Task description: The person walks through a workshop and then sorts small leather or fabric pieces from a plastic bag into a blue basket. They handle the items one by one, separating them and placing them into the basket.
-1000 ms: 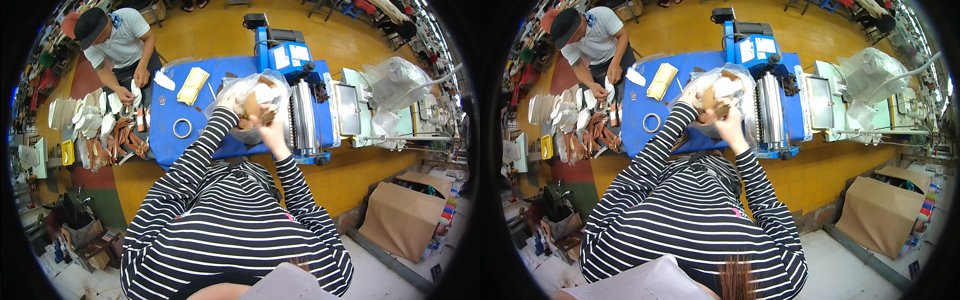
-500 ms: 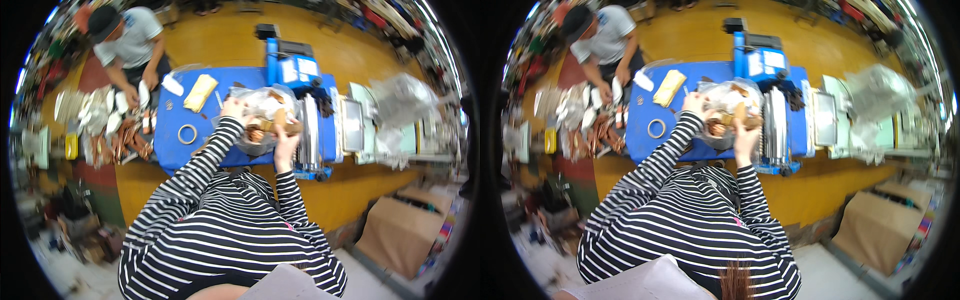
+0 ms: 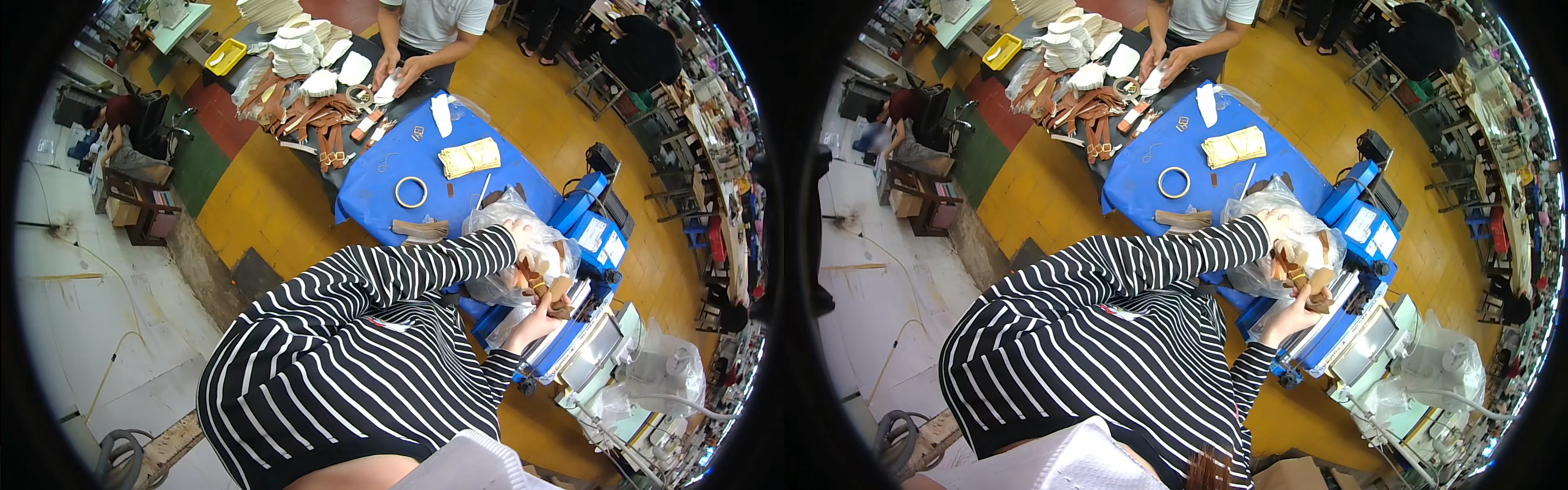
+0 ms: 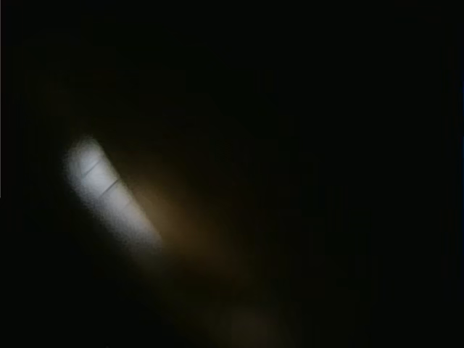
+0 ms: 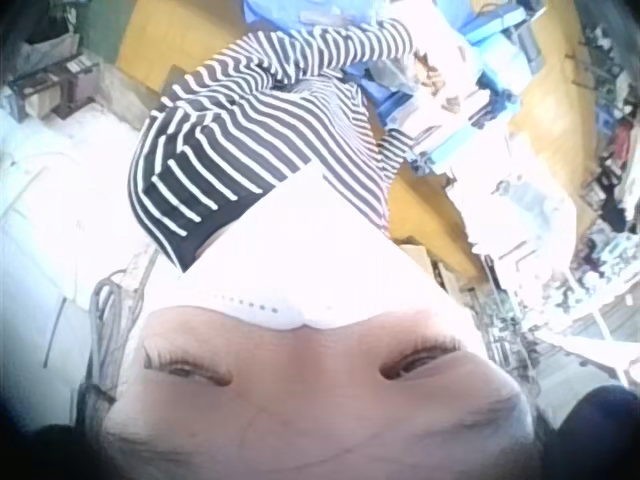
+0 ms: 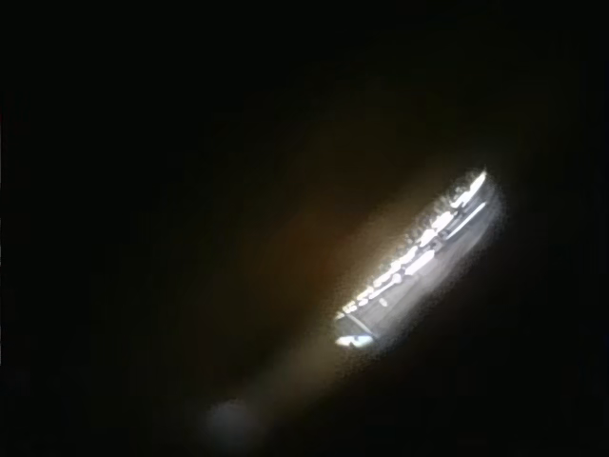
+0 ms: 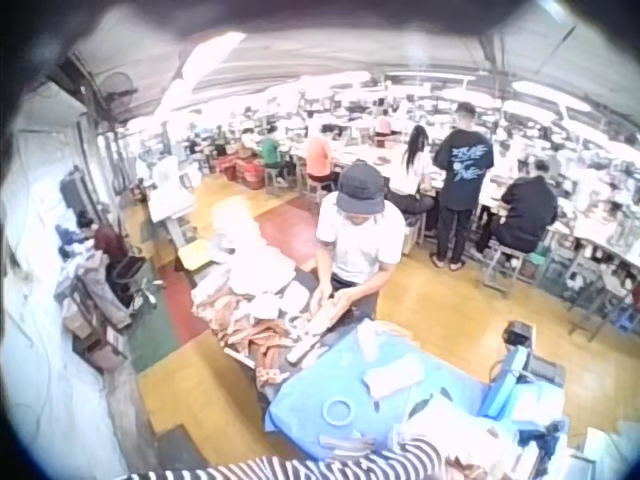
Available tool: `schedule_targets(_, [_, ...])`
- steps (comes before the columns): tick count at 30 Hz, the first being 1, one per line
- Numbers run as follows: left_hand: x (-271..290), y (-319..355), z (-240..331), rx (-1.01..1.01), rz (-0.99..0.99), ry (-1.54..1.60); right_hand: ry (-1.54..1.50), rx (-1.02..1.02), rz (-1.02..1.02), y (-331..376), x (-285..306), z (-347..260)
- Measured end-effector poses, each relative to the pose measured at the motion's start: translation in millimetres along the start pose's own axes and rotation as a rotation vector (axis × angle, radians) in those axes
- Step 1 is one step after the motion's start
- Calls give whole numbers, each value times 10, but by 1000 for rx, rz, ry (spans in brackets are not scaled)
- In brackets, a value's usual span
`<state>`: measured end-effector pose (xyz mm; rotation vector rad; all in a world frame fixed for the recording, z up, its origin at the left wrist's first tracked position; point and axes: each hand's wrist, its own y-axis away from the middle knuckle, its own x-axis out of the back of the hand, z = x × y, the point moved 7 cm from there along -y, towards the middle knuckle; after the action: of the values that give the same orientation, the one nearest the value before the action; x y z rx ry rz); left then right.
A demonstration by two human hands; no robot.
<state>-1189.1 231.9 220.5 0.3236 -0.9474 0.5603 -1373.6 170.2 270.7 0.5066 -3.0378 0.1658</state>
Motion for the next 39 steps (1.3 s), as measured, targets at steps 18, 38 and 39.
schedule_targets(18, [704,535,-777,82,365,496,409,384,-822,253,-1150,-284])
schedule_targets(38, [510,458,-389,-92,201,-58,178,219,-509,223,-1322,-344])
schedule_targets(39, [496,422,-295,-154,209,-93,214,172,-507,109,-1266,-322])
